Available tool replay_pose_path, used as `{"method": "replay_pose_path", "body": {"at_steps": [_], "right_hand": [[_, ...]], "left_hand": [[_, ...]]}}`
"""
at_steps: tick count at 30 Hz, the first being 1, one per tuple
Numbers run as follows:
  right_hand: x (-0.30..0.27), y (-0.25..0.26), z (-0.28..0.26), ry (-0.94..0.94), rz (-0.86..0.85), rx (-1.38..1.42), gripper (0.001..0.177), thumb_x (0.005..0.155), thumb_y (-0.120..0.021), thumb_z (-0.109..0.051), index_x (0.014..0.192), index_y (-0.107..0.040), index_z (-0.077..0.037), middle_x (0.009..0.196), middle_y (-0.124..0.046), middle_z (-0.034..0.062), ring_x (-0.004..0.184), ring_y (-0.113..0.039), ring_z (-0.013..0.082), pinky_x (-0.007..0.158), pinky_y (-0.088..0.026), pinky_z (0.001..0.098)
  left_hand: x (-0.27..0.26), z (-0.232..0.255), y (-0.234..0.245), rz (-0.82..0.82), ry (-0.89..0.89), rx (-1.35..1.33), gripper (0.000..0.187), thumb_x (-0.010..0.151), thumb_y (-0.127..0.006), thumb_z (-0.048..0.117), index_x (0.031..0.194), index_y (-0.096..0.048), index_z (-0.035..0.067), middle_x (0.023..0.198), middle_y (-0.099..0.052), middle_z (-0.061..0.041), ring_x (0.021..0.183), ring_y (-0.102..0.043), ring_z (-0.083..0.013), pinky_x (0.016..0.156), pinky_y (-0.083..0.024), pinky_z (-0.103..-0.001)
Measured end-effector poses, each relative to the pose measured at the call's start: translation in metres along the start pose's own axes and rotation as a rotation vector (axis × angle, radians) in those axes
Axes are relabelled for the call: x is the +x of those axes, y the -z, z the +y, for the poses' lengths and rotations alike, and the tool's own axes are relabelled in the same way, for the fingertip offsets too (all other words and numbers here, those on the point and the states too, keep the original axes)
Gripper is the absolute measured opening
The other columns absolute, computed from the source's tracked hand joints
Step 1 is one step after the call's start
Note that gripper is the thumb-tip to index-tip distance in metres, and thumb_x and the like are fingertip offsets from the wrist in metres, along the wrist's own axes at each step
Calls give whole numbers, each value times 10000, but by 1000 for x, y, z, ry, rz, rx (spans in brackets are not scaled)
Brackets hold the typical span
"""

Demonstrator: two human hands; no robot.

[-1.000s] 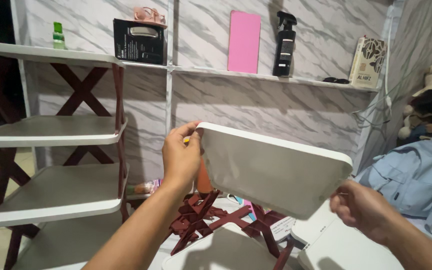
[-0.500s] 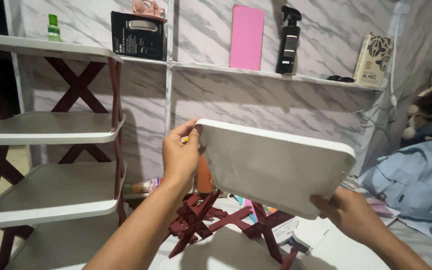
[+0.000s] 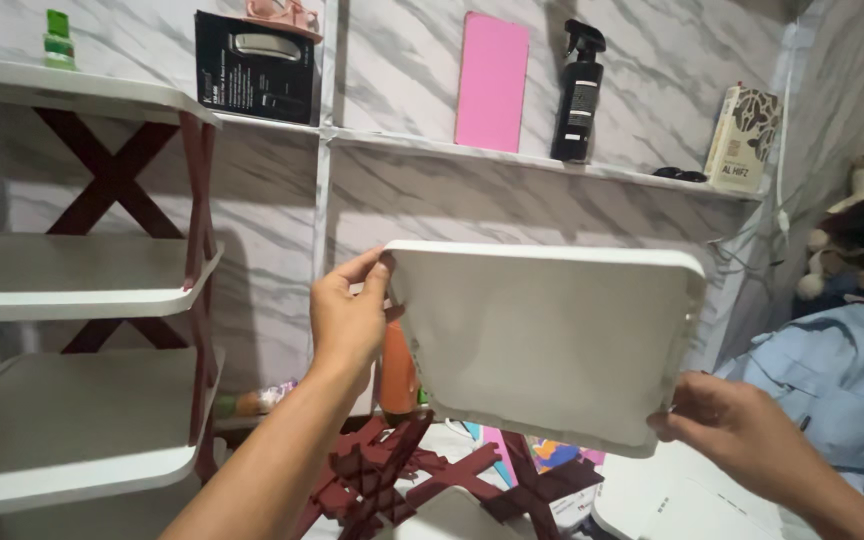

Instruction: The person assembles a small white shelf by hand, inserting maroon X-shaped supports into slots on the underside of a white shelf panel and pressing them into place. The person handles multiple support pieces and one shelf panel, aligning and seating each support without using tools.

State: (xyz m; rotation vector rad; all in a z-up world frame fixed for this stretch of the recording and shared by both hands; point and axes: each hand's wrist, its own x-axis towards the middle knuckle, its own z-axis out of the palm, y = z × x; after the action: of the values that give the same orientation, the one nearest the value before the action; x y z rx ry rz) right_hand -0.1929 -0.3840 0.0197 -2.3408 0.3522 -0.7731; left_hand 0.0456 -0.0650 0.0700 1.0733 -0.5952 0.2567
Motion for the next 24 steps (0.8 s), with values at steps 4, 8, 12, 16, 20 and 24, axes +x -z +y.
{"method": "replay_pose_path", "body": {"at_steps": [4,8,12,16,20,24], "right_hand": [[6,1,-9,59,82,-63,285,846,-767,-168,1098,-779,-36,922,-810,76,828,-802,187,758,-641,331],[5,-5,-13,89,230,-233,311,827,-797,-224,1107,-767,-93,908,-798,55,802,-780,180,726,-631,322],[-1,-18,1,171,310,-366,323,813,-830,-257,1085,-757,-100,901,-791,56,766,-778,167,697,-625,320],[-14,-37,22,204,306,-353,406,799,-793,-195,1199,-747,-147,949,-818,29,800,-763,141,676,-602,303],[-39,-64,29,320,303,-299,377,790,-807,-171,1165,-768,-188,962,-763,-9,810,-736,120,708,-589,275],[-65,-82,18,708,371,-391,346,741,-760,-101,1083,-738,-147,962,-769,41,873,-770,186,738,-604,313]], "left_hand": [[6,-3,4,21,40,-17,332,959,-630,196,1245,-715,50,1093,-709,-56,855,-718,-152,718,-666,-324],[10,-11,14,24,44,-52,338,974,-640,194,1266,-715,41,1049,-697,-84,850,-686,-149,723,-660,-325],[6,-33,29,30,96,-82,337,970,-616,152,1270,-710,31,1057,-694,-88,867,-712,-173,744,-652,-333],[-10,-63,49,33,53,-83,341,960,-564,82,1271,-691,20,1132,-726,-99,953,-745,-170,821,-632,-332],[-32,-96,70,117,91,-38,305,966,-608,78,1239,-724,10,1128,-743,-106,962,-735,-170,845,-644,-310],[-63,-126,103,155,75,290,323,973,-630,53,1270,-757,36,1099,-792,-118,948,-701,-179,811,-557,-282]]}}
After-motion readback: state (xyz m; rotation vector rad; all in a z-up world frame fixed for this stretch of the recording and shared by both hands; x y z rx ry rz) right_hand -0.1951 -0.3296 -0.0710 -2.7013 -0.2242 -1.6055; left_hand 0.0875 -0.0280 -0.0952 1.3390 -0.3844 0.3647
